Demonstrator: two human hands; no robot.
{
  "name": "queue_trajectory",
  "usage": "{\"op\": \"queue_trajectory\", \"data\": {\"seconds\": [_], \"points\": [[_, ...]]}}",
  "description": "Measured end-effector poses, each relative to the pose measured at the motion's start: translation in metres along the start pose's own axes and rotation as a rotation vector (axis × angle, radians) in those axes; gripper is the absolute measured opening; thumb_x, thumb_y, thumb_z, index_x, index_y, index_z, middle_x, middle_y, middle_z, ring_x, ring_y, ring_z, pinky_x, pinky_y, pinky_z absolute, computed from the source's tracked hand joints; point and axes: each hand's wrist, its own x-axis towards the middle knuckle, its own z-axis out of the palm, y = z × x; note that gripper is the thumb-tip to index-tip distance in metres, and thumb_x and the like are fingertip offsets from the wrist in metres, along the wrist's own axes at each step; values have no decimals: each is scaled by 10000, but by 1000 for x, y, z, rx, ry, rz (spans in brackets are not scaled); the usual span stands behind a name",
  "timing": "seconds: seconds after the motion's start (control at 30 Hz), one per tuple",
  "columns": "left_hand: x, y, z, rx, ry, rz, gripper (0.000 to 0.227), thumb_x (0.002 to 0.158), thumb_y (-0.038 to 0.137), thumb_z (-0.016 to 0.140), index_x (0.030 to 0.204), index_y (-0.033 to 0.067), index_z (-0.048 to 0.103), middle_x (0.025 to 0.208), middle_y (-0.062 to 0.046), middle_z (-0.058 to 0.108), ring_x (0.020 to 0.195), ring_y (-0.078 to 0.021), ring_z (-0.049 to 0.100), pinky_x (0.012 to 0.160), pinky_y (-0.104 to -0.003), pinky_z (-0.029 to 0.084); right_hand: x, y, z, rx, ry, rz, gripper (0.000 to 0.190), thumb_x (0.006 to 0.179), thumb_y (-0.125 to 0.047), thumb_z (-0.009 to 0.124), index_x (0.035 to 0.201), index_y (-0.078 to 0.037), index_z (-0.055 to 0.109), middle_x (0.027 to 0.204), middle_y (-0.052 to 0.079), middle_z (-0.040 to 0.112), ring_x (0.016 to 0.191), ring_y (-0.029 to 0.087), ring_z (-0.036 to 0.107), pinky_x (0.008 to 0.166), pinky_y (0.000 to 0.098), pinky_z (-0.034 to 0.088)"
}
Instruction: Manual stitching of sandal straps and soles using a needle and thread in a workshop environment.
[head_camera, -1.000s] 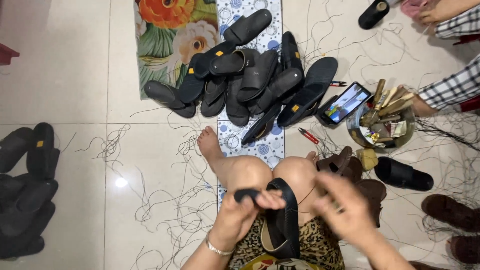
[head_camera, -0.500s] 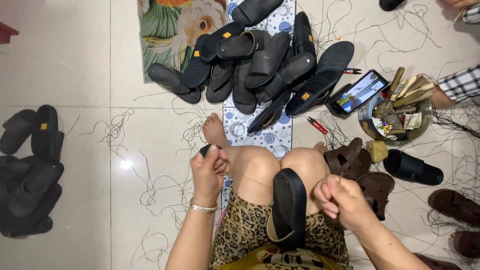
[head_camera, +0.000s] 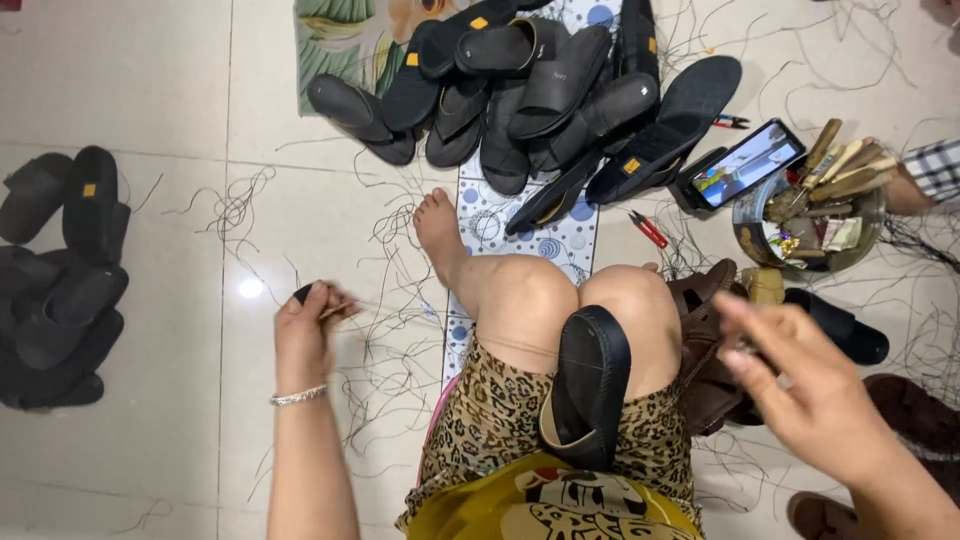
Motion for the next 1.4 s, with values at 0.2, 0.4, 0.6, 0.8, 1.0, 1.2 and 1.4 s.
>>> {"op": "queue_trajectory", "data": {"seconds": [0.2, 0.4, 0.6, 0.8, 1.0, 1.2, 1.4], "points": [[24, -79, -18, 1678, 248, 407, 204, 853, 256, 562, 874, 148, 734, 886, -72, 672, 808, -314, 630, 688, -455, 431, -12, 18, 29, -341, -192, -243, 641, 907, -273, 660, 1495, -444, 470, 881, -70, 626, 613, 125, 579, 443, 281, 528], [-78, 43, 161, 641, -315, 708, 306, 846, 374, 659, 791, 78, 715, 1085, -131, 658, 1028, -306, 600, 929, -482, 428, -4, 2, 29, -479, -212, -291, 611, 906, -285, 640, 1474, -467, 510, 869, -63, 588, 647, 169, 624, 460, 358, 518], [-96, 12, 191, 852, -718, 980, 668, 842, 600, 612, 851, -65, 672, 1334, -273, 598, 1321, -443, 501, 1197, -630, 274, -5, -9, 28, -780, -297, -231, 720, 830, -267, 648, 1476, -518, 454, 939, -27, 606, 541, 248, 662, 366, 450, 558], [-91, 3, 195, 765, -620, 1049, 759, 853, 600, 604, 1140, -100, 671, 1216, -216, 669, 1248, -383, 586, 1175, -602, 307, 27, -48, 29, -651, -407, -199, 397, 911, -268, 590, 1293, -269, 480, 882, 27, 630, 582, 297, 708, 426, 492, 592], [-114, 8, 192, 790, -599, 928, 708, 944, 584, 451, 1263, -40, 549, 1223, -175, 629, 1160, -329, 560, 1137, -563, 322, 32, -39, 44, -460, -281, -238, 294, 959, -335, 620, 1189, -175, 530, 851, 31, 716, 627, 285, 715, 457, 480, 572], [-135, 44, 173, 485, -741, 731, 164, 789, 70, 627, 952, 58, 622, 1014, -38, 680, 923, -219, 578, 1015, -446, 414, 21, -40, 40, -452, -16, -405, 330, 910, -276, 699, 1202, -155, 604, 997, 26, 741, 680, 270, 701, 588, 422, 575], [-124, 39, 179, 46, -906, 245, 174, 979, 47, 679, 1153, 41, 685, 1125, -103, 714, 1025, -219, 706, 937, -290, 598, 19, -41, 41, -419, 18, -437, 327, 906, -258, 716, 1190, -118, 632, 911, 61, 749, 672, 248, 724, 562, 411, 597]]}}
